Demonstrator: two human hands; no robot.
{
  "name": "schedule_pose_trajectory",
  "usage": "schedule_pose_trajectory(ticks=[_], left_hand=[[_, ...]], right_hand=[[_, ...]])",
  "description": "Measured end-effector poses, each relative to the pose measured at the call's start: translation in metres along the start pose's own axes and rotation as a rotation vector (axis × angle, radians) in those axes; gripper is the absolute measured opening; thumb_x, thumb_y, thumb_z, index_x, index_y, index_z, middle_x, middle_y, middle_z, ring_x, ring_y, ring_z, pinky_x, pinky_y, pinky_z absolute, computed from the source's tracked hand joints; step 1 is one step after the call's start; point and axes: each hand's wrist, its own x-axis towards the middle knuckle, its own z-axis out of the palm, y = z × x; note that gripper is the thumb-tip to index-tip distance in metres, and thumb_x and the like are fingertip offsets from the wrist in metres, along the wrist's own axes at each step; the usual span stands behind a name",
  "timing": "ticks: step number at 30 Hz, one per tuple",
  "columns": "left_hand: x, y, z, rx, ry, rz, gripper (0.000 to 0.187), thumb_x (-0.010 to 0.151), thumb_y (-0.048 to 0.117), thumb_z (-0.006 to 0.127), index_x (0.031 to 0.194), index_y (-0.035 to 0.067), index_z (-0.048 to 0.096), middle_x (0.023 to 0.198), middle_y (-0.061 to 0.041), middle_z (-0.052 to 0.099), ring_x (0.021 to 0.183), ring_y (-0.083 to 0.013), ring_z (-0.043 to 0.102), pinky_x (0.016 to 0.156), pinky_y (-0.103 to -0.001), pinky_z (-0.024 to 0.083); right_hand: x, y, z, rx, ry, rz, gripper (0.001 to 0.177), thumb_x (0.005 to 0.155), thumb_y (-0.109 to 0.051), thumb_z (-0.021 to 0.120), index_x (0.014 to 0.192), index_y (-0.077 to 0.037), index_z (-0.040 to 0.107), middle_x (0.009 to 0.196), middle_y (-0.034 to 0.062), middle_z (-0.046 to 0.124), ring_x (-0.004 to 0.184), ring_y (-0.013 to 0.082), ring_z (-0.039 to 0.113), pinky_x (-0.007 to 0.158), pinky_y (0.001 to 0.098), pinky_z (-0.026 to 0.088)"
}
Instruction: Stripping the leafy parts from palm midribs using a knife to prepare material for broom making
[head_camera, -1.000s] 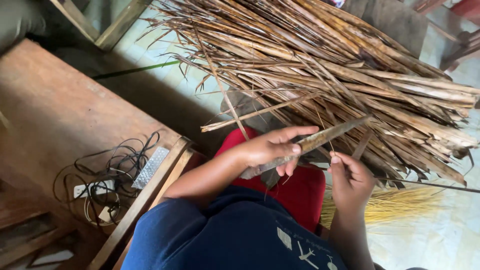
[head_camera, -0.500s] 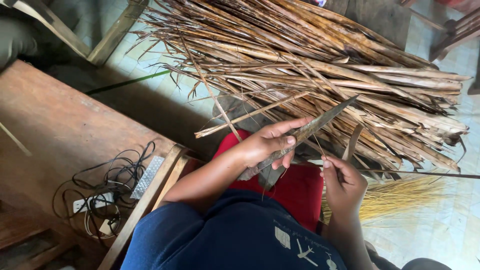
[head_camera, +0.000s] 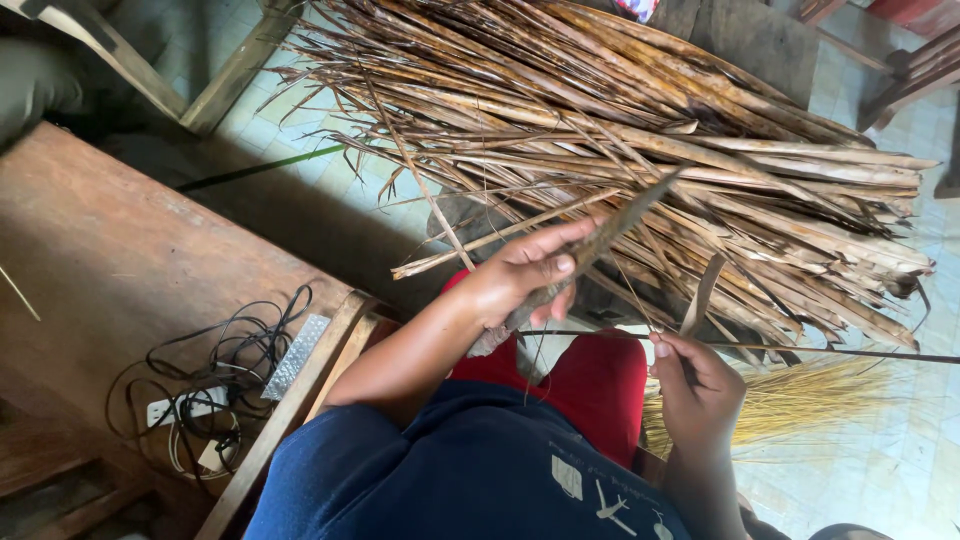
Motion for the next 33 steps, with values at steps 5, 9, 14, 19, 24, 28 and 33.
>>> schedule_pose_trajectory(ticks=[5,9,14,19,24,28,33], left_hand=[[0.000,0.006,-0.013,-0.069,0.121,-0.009,0.057,0.093,0.016,0.049,0.144,0.009,0.024,0.060,-0.016,0.055,0.044,-0.0163,0.051,0.034,-0.021,0.039],[-0.003,0.012,-0.021,-0.070,0.126,0.075,0.055,0.095,0.014,0.048,0.144,0.009,0.024,0.061,-0.018,0.056,0.040,-0.0163,0.049,0.037,-0.022,0.039],[-0.008,0.027,-0.018,-0.010,0.147,0.127,0.058,0.094,0.020,0.051,0.144,0.012,0.023,0.061,-0.016,0.056,0.039,-0.0145,0.047,0.037,-0.021,0.037],[-0.005,0.018,-0.008,0.065,-0.238,0.026,0.060,0.098,0.009,0.044,0.146,0.011,0.009,0.066,-0.013,0.061,0.045,-0.0155,0.055,0.040,-0.024,0.046],[0.000,0.000,0.017,0.013,-0.171,0.076,0.052,0.094,0.007,0.042,0.142,0.001,0.022,0.058,-0.012,0.059,0.040,-0.0107,0.055,0.036,-0.015,0.045],[0.001,-0.004,0.020,-0.082,-0.143,0.043,0.047,0.095,0.005,0.041,0.140,0.003,0.030,0.055,-0.016,0.057,0.038,-0.0145,0.055,0.033,-0.015,0.042],[0.001,-0.009,0.018,-0.096,-0.102,0.012,0.046,0.095,0.006,0.042,0.140,0.003,0.032,0.056,-0.019,0.058,0.041,-0.0162,0.058,0.033,-0.015,0.043]], right_hand=[[-0.005,0.000,-0.003,0.041,0.022,0.113,0.015,0.087,-0.004,0.059,0.099,0.002,0.065,0.070,0.0098,0.064,0.058,0.0129,0.058,0.055,0.0213,0.048],[-0.005,-0.004,-0.006,0.029,-0.001,0.123,0.016,0.088,-0.007,0.058,0.099,0.002,0.065,0.064,0.0096,0.062,0.055,0.0130,0.057,0.053,0.0214,0.046],[0.000,-0.007,-0.005,0.107,0.028,0.280,0.017,0.088,-0.005,0.056,0.100,0.003,0.065,0.063,0.0085,0.058,0.056,0.0136,0.052,0.055,0.0247,0.045],[0.008,0.007,-0.003,0.285,-0.070,0.343,0.016,0.088,-0.004,0.052,0.095,0.004,0.064,0.051,0.0038,0.047,0.042,0.0092,0.035,0.043,0.0223,0.032],[0.010,0.030,0.007,0.617,-0.044,0.194,0.013,0.082,0.001,0.055,0.090,0.009,0.062,0.045,0.0120,0.044,0.031,0.0049,0.032,0.030,0.0158,0.028],[0.009,0.031,0.006,0.613,-0.060,0.197,0.014,0.082,0.000,0.056,0.090,0.009,0.063,0.045,0.0121,0.044,0.031,0.0049,0.032,0.030,0.0160,0.028],[0.004,0.037,0.006,0.626,-0.059,0.172,0.015,0.081,0.000,0.056,0.091,0.010,0.062,0.044,0.0131,0.044,0.029,0.0055,0.033,0.030,0.0151,0.027]])
